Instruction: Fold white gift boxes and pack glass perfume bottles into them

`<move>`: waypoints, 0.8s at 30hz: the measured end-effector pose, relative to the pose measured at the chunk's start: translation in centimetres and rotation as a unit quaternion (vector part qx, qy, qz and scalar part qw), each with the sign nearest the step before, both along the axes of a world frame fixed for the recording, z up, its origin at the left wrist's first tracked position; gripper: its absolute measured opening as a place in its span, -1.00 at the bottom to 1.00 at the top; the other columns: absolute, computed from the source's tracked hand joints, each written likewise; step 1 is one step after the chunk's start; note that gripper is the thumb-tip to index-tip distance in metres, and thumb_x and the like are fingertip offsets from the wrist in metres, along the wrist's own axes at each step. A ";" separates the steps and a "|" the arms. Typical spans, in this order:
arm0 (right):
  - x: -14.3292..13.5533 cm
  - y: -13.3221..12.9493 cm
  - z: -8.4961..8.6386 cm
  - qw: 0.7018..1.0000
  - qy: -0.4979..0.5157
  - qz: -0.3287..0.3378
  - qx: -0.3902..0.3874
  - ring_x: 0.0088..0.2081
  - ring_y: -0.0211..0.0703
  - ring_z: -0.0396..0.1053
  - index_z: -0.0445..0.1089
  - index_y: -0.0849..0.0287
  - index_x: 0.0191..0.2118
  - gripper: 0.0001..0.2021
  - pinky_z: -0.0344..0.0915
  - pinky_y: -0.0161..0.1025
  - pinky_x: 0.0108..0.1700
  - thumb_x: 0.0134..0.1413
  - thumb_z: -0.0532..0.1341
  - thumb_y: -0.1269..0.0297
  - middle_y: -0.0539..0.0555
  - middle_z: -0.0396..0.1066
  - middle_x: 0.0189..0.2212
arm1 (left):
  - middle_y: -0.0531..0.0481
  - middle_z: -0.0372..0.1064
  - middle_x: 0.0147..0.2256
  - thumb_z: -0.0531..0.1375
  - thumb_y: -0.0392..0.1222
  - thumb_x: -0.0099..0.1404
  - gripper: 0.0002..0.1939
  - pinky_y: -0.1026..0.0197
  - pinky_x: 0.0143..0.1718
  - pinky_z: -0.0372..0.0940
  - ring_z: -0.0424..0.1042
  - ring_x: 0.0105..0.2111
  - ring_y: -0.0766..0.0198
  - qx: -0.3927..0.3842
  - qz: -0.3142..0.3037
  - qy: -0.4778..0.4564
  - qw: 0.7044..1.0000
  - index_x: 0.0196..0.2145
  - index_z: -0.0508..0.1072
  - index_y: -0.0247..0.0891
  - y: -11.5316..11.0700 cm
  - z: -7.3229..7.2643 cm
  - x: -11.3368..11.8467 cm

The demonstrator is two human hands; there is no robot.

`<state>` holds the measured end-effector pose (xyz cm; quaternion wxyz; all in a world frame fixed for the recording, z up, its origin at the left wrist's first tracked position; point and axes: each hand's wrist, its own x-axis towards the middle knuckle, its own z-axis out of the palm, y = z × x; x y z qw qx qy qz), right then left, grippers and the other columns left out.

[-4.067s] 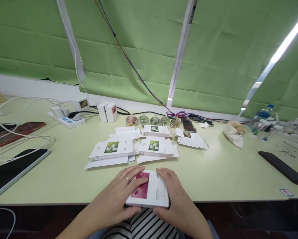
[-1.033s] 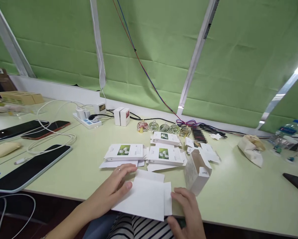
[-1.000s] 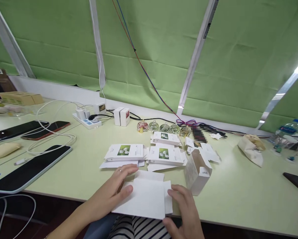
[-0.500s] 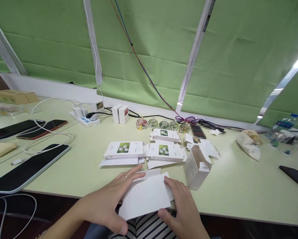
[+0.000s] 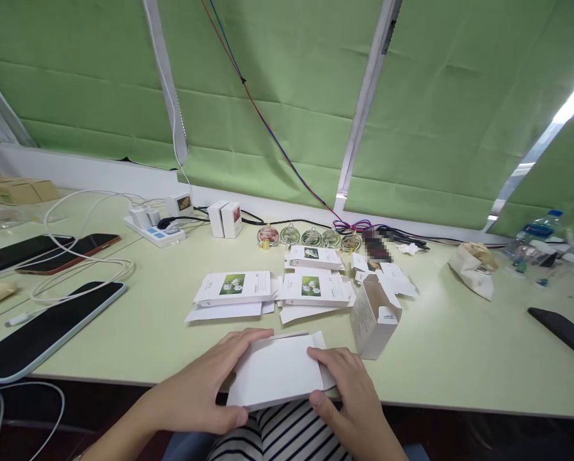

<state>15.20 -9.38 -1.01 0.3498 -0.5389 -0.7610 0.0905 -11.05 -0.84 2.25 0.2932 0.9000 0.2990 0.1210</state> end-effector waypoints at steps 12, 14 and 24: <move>-0.1 0.0 0.7 1.000 0.001 -0.006 0.019 -0.17 -0.09 0.38 0.28 0.05 0.01 -0.69 0.35 -0.17 -0.16 0.20 0.05 0.11 0.04 0.47 -0.15 | -0.13 -0.07 0.26 0.23 0.33 -0.03 0.05 -0.18 0.17 -0.01 -0.03 0.21 -0.21 0.017 0.011 0.036 0.999 0.29 -0.13 -0.06 0.0 -0.5 0.0; -0.1 0.0 0.7 1.000 0.000 -0.002 0.019 -0.17 -0.10 0.39 0.28 0.06 0.02 -0.68 0.35 -0.17 -0.16 0.20 0.05 0.11 0.03 0.47 -0.15 | -0.13 -0.06 0.26 0.23 0.34 -0.04 0.05 -0.18 0.16 0.00 -0.02 0.20 -0.22 0.025 0.013 0.037 0.999 0.28 -0.12 -0.05 0.0 -0.7 0.0; -0.1 0.1 0.5 1.000 -0.011 -0.007 0.020 -0.16 -0.09 0.39 0.27 0.06 0.02 -0.68 0.34 -0.15 -0.16 0.20 0.06 0.10 0.04 0.46 -0.14 | -0.11 0.00 0.24 0.19 0.24 0.08 -0.09 -0.13 0.16 0.04 0.03 0.19 -0.17 0.045 0.017 0.035 0.998 0.28 -0.07 -0.07 -0.2 -0.5 0.3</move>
